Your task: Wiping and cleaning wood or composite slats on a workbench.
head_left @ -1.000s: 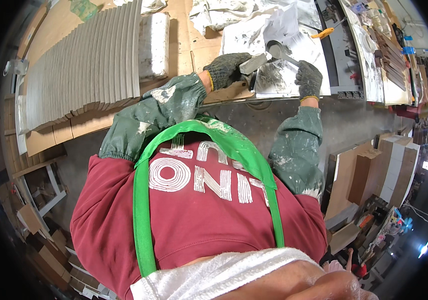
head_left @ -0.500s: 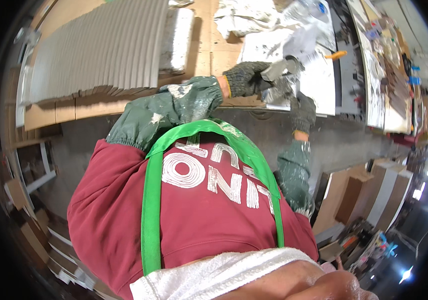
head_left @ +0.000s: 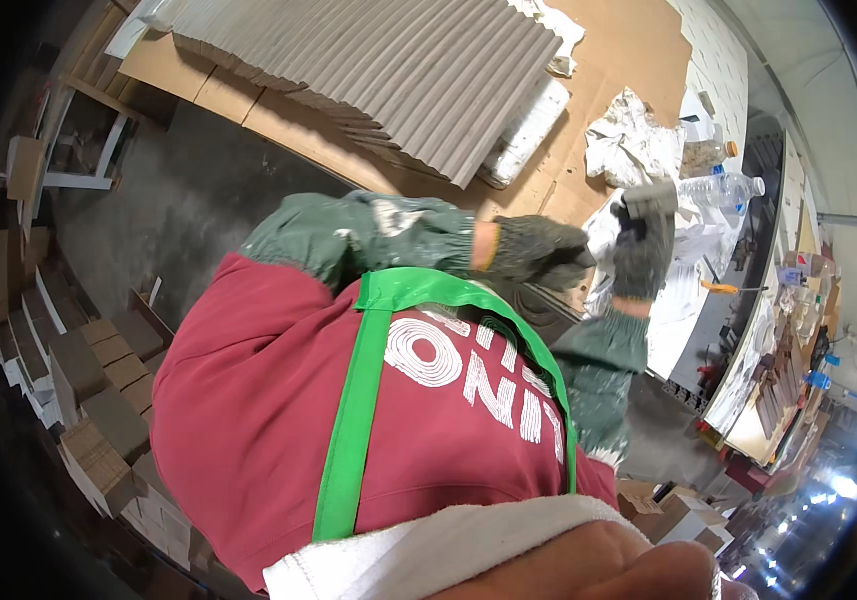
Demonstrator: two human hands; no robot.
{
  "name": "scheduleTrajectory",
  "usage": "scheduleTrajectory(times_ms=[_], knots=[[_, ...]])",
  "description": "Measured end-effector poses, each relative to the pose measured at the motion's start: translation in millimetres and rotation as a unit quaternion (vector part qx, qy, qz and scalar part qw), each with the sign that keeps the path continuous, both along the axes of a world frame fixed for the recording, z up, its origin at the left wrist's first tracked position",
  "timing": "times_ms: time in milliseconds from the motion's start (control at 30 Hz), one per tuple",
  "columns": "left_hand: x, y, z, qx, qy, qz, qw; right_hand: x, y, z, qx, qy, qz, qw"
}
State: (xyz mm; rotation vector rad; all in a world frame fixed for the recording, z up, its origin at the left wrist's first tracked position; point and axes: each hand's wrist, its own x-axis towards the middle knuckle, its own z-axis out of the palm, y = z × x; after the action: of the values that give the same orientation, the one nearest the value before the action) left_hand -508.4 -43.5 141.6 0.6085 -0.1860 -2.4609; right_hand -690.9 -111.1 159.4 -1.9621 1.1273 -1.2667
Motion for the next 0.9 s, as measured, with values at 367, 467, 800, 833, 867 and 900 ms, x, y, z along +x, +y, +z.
scheduleTrajectory(times_ms=[367, 467, 800, 833, 867, 900], knots=[[287, -4, 77, -0.433, -0.522, 0.261, 0.687, 192, -190, 48, -0.059, 0.324, 0.056, 0.942], [363, -18, 58, -0.413, -0.651, 0.297, 0.563, 221, -210, 44, -0.028, 0.383, 0.066, 0.921], [577, -67, 29, -0.410, -0.829, 0.194, 0.326, 210, 0, 76, 0.059, 0.364, 0.165, 0.915], [599, -71, 27, -0.403, -0.872, 0.145, 0.238, 201, 19, 75, 0.003, 0.356, 0.210, 0.910], [619, -84, 19, -0.400, -0.899, 0.095, 0.150, 201, 38, 84, 0.017, 0.360, 0.239, 0.901], [636, -94, 10, -0.373, -0.912, 0.064, 0.156, 198, 48, 92, 0.049, 0.373, 0.261, 0.889]])
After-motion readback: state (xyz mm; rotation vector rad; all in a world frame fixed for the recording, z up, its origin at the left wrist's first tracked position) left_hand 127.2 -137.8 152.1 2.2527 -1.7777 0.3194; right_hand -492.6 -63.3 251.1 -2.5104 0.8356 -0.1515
